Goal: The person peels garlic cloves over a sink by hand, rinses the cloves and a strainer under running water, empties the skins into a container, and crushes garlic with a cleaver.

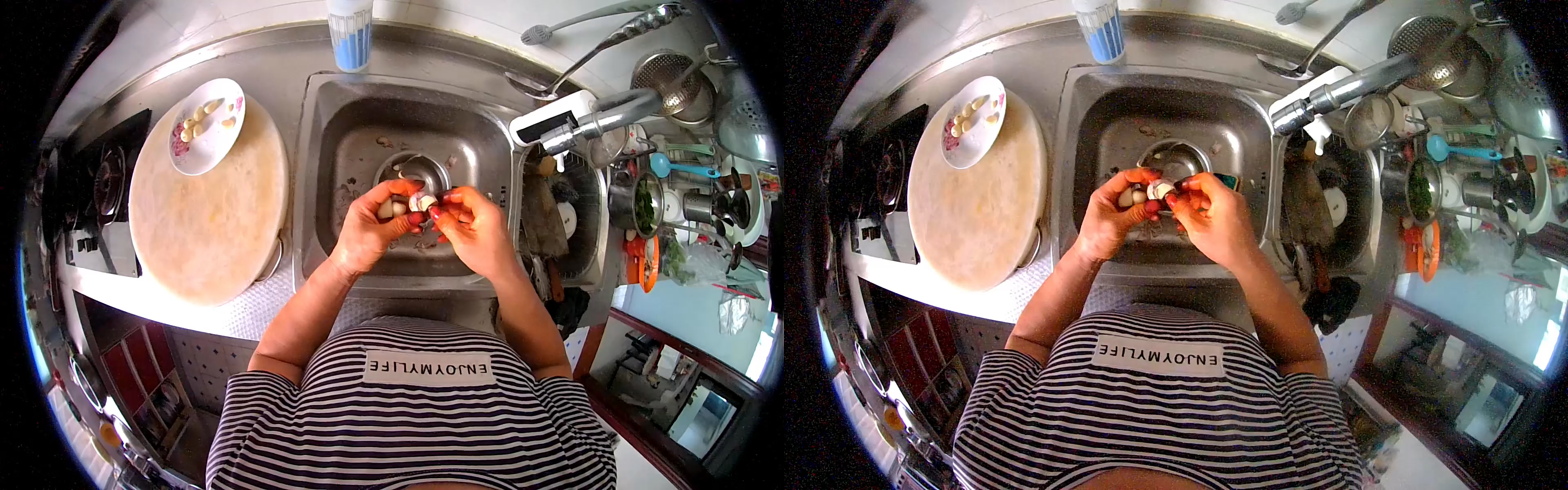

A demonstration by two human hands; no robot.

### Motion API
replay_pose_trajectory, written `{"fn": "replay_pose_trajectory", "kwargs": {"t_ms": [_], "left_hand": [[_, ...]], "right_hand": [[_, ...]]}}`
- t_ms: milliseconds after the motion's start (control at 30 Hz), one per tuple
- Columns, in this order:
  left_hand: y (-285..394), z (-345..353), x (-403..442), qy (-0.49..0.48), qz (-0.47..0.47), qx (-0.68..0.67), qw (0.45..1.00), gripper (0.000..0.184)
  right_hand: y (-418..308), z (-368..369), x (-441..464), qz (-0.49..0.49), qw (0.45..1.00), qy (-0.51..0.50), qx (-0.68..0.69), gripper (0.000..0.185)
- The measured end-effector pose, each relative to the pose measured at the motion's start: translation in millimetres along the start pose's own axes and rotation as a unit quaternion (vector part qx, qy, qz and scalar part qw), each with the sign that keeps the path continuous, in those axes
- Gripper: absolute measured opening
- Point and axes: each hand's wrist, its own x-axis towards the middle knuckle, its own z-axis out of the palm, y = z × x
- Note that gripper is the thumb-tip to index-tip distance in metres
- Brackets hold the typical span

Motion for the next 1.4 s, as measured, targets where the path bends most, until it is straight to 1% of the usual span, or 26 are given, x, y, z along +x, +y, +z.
{"fn": "replay_pose_trajectory", "kwargs": {"t_ms": [67, 100, 167, 300, 367, 467, 600, 667, 700, 767, 800, 867, 900, 967, 1000, 1067, 1100, 1167, 1200, 1233, 1267, 1300, 1367, 1400], "left_hand": [[-2, 3, 1, -0.019, 0.065, 0.117, 0.991, 0.034], [-3, 2, 1, -0.019, 0.065, 0.117, 0.991, 0.034], [-3, 0, 3, -0.045, 0.114, 0.223, 0.967, 0.034], [-4, 3, 1, -0.022, 0.109, 0.223, 0.969, 0.030], [-3, 4, 1, -0.026, 0.118, 0.258, 0.958, 0.029], [0, 8, -2, -0.027, 0.108, 0.246, 0.963, 0.028], [3, 10, -2, -0.020, 0.077, 0.204, 0.976, 0.029], [0, 8, 1, -0.016, 0.042, 0.118, 0.992, 0.030], [-1, 8, 2, -0.017, 0.042, 0.118, 0.992, 0.030], [-2, 8, 2, 0.028, 0.112, 0.272, 0.955, 0.032], [-2, 9, 2, 0.027, 0.112, 0.272, 0.956, 0.032], [-1, 14, 2, 0.056, 0.187, 0.398, 0.896, 0.031], [0, 15, 2, 0.055, 0.187, 0.399, 0.896, 0.031], [1, 17, 1, 0.066, 0.190, 0.415, 0.887, 0.032], [1, 18, 1, 0.066, 0.189, 0.415, 0.887, 0.032], [2, 19, 1, 0.053, 0.203, 0.420, 0.883, 0.034], [1, 16, 1, 0.052, 0.203, 0.419, 0.883, 0.034], [-4, 10, 2, 0.021, 0.168, 0.352, 0.921, 0.034], [-5, 9, 1, 0.023, 0.169, 0.352, 0.920, 0.034], [-6, 9, 0, 0.022, 0.073, 0.192, 0.978, 0.032], [-7, 9, -1, 0.021, -0.025, 0.025, 0.999, 0.031], [-9, 8, -1, 0.021, -0.025, 0.025, 0.999, 0.031], [-14, 5, 0, -0.005, -0.002, -0.098, 0.995, 0.031], [-16, 4, 0, -0.005, -0.002, -0.099, 0.995, 0.031]], "right_hand": [[-6, 2, 0, 0.071, 0.997, -0.025, 0.034, 0.016], [-5, 1, 0, 0.071, 0.997, -0.025, 0.034, 0.016], [-4, -2, 3, 0.095, 0.993, -0.036, 0.053, 0.014], [4, -6, 8, 0.101, 0.992, -0.058, 0.054, 0.013], [5, -7, 9, 0.102, 0.991, -0.068, 0.060, 0.010], [2, -7, 10, 0.116, 0.992, -0.054, 0.022, 0.009], [9, -7, 11, 0.115, 0.992, -0.046, 0.037, 0.007], [6, -4, 10, 0.110, 0.987, -0.023, 0.114, 0.007], [6, -2, 9, 0.110, 0.987, -0.023, 0.114, 0.007], [6, 1, 6, 0.052, 0.995, -0.018, 0.079, 0.007], [8, 0, 6, 0.052, 0.995, -0.017, 0.079, 0.007], [14, -1, 6, 0.011, 0.997, 0.002, -0.082, 0.009], [17, -1, 7, 0.011, 0.997, 0.003, -0.082, 0.009], [21, -1, 9, -0.099, 0.983, 0.026, -0.150, 0.013], [16, 0, 9, -0.098, 0.983, 0.026, -0.150, 0.013], [4, 1, 10, -0.140, 0.957, 0.051, -0.250, 0.017], [4, 1, 11, -0.140, 0.957, 0.052, -0.251, 0.017], [5, 2, 12, -0.116, 0.965, 0.051, -0.231, 0.016], [7, 1, 13, -0.116, 0.965, 0.050, -0.231, 0.016], [11, -1, 13, -0.089, 0.980, 0.045, -0.174, 0.014], [15, -4, 13, -0.061, 0.991, 0.040, -0.116, 0.013], [21, -7, 13, -0.060, 0.991, 0.040, -0.117, 0.013], [29, -10, 13, 0.033, 0.993, 0.038, -0.106, 0.011], [28, -9, 13, 0.033, 0.993, 0.037, -0.107, 0.011]]}}
